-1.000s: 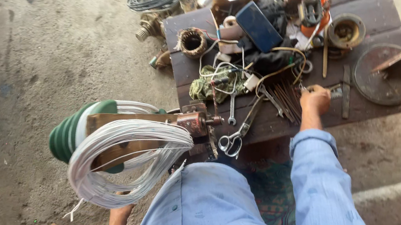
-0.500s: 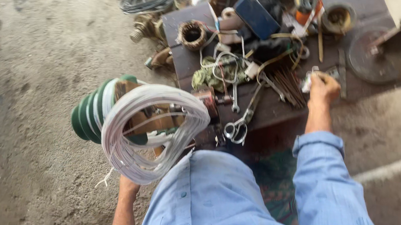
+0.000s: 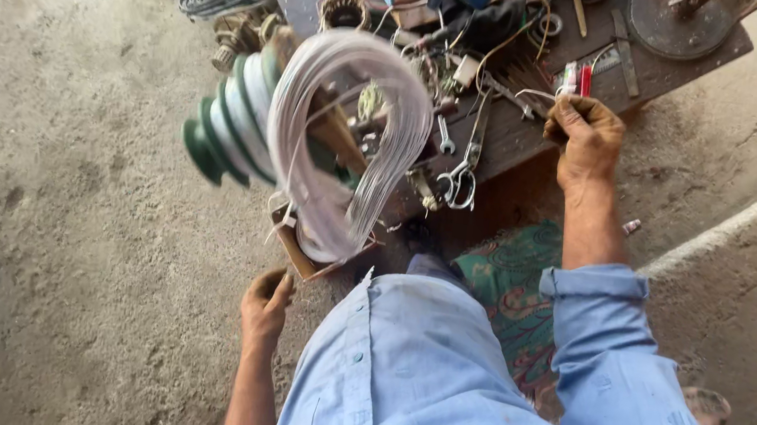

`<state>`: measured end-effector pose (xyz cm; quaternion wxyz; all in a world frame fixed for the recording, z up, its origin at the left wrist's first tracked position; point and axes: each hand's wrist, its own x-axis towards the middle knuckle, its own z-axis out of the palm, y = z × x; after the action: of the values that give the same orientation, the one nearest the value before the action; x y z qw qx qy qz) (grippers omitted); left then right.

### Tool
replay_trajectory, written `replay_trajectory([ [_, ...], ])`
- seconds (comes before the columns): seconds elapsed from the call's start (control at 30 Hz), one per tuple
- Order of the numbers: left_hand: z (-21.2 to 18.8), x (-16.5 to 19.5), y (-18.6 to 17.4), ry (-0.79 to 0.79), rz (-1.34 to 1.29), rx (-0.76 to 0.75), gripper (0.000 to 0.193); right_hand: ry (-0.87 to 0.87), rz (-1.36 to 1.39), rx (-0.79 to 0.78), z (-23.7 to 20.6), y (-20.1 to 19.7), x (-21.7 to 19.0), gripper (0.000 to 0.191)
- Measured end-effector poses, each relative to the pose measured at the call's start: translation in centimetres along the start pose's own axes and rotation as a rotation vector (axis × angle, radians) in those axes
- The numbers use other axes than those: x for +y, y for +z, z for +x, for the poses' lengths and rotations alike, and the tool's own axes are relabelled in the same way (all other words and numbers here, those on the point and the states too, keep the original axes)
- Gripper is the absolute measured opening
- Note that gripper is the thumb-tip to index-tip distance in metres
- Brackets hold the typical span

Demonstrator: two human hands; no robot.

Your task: The person winds white wire from a large green spool onto a smaller spool using a hand-cranked wooden winder. They repeatedly pull the wire, rotate the crank, and adjust the wire to keep it aligned on the small spool. The person also uses a wrench to tighten the winder mechanism and scissors to cut the wire.

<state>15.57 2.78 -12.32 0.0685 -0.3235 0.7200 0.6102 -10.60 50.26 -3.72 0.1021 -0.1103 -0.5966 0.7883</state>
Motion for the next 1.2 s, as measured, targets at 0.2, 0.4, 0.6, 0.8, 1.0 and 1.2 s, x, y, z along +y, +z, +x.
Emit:
replay_trajectory([
  [0.2,-0.8,0.4,1.2,0.158,0.125,-0.185,0.039,0.168,-0.09,0.12,-1.2,1.1,1.4,0.004],
  [0.4,-4.4,-1.2,-0.1,0.079,0.193,-0.179,0.039,0.397,-0.229,0.21,-3.3,3.0,6.5,0.007],
  [0.6,-9.1,-5.9,-2.9,-0.168,0.181,0.047,0.041,0.473,-0.227,0.408,-3.3,3.9,8.0,0.006],
  [0.8,-12.2,-8.8,-2.0,-0.265,-0.052,0.184,0.039,0.235,-0.441,0.344,-0.1,2.5,7.0,0.01],
  [1.0,-12.7,-7.7,0.9,-0.261,-0.058,0.18,0.041,0.172,-0.395,0.143,2.4,-0.4,6.9,0.014],
  [1.2,-11.3,-5.5,4.0,-0.109,0.132,0.06,0.04,0.221,-0.43,-0.071,2.7,-1.9,7.0,0.015],
])
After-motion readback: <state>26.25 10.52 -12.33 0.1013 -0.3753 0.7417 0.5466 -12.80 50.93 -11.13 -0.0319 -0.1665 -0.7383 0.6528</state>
